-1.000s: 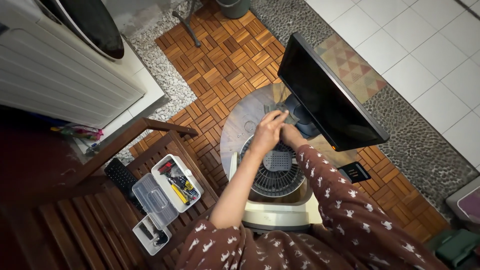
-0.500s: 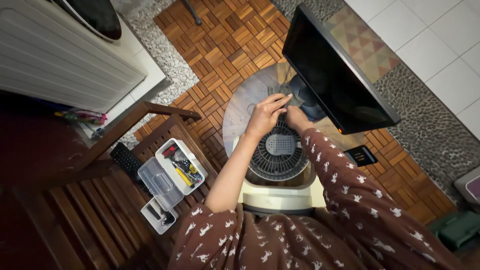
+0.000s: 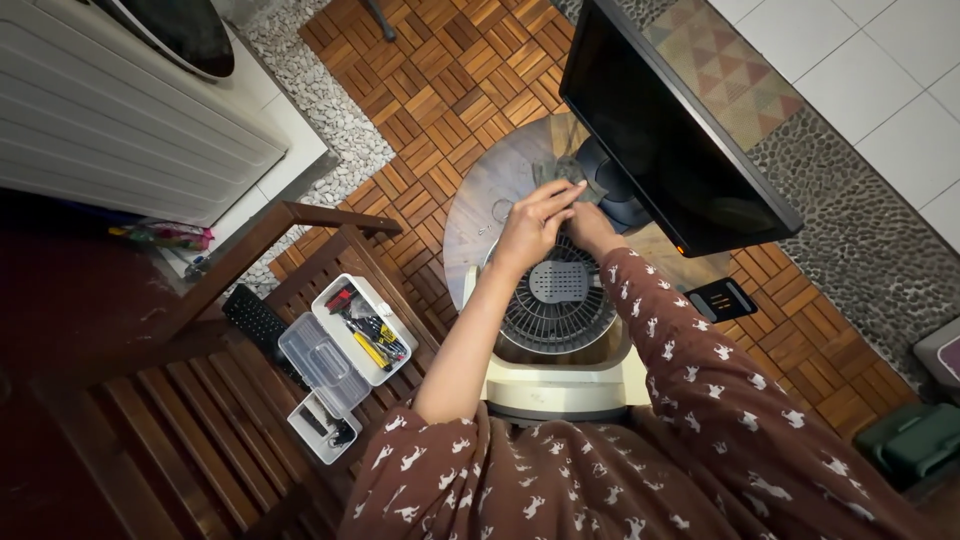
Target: The person assembles a small fan by placing the front grille onto the base, aligning it, and securing it with screws using a screwdriver. The person repeatedly tightens and adjusts the screws to ensure the grille is firmly attached.
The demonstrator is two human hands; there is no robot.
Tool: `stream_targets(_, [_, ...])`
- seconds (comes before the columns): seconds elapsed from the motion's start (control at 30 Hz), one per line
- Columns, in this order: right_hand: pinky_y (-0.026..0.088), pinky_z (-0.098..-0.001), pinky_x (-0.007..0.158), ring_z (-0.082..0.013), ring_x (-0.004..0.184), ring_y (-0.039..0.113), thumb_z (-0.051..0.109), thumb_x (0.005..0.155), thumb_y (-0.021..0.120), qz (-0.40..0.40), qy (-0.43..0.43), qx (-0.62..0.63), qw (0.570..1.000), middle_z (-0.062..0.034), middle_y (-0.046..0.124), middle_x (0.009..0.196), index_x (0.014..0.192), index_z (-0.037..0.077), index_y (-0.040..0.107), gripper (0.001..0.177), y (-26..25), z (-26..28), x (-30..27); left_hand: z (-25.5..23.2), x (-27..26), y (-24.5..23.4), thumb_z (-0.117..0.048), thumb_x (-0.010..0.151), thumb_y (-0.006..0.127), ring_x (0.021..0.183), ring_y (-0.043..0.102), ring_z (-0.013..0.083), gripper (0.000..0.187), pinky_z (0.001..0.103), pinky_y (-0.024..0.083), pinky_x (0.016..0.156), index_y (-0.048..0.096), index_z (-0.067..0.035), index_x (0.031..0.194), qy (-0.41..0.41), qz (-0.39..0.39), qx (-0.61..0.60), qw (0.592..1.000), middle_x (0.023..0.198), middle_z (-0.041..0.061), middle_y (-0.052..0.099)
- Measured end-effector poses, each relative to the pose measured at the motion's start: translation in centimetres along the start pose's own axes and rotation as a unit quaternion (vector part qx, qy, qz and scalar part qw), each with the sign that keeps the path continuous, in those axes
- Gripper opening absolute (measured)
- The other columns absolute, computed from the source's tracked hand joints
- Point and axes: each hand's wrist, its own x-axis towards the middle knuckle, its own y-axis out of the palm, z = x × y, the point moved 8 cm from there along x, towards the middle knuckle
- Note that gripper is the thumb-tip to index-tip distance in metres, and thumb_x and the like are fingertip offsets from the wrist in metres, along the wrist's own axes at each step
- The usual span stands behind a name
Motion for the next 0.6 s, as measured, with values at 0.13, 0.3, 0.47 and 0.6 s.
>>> stream_targets(0.13, [0.052, -0.0499, 0.090, -0.0415, 0.107, 0.067, 0.023, 0.095, 0.062, 0.002, 0.045, 0.014, 0.999, -0.0236, 0.072, 0.110, 0.111, 0.004, 0.073, 0.026, -0.1, -0.6, 0.0, -2.0, 0.3, 0.0, 0.004, 0.093, 0.063, 0.137, 0.057, 0.0343, 0.054, 0.040, 0.050, 0.112, 0.062, -0.013, 0.144, 0.055, 0.015, 0.030, 0.998, 0.146, 0.017, 0.061])
stream_targets(0.3, [0.052, -0.0483, 0.089, -0.0409, 0.107, 0.067, 0.019, 0.092, 0.063, -0.030, -0.007, 0.036, 0.999, -0.0240, 0.072, 0.110, 0.116, 0.004, 0.072, 0.030, -0.9, 0.3, -0.9, -2.6, -0.5, -0.8, -0.009, 0.084, 0.081, 0.122, 0.060, 0.0342, 0.048, 0.041, 0.051, 0.105, 0.072, -0.018, 0.130, 0.088, -0.053, 0.121, 0.987, 0.127, 0.017, 0.065])
stream_targets(0.47, [0.055, -0.0354, 0.091, -0.0228, 0.100, 0.073, 0.022, 0.101, 0.060, -0.004, 0.044, 0.249, 0.968, -0.0156, 0.077, 0.114, 0.125, 0.006, 0.071, 0.031, -2.4, 0.1, -4.0, -1.9, -1.9, -2.2, -0.008, 0.092, 0.076, 0.115, 0.065, 0.0300, 0.049, 0.039, 0.054, 0.102, 0.067, -0.019, 0.139, 0.075, -0.059, 0.081, 0.992, 0.126, 0.011, 0.070])
stream_targets(0.6, [0.053, -0.0307, 0.095, -0.0176, 0.104, 0.069, 0.022, 0.106, 0.052, 0.045, 0.137, 0.441, 0.886, -0.0098, 0.074, 0.119, 0.130, 0.007, 0.070, 0.034, -2.5, -1.9, -5.3, -3.5, -1.9, -3.0, -0.005, 0.092, 0.074, 0.124, 0.061, 0.0338, 0.054, 0.041, 0.049, 0.107, 0.060, -0.016, 0.143, 0.120, -0.064, 0.075, 0.988, 0.138, 0.017, 0.063])
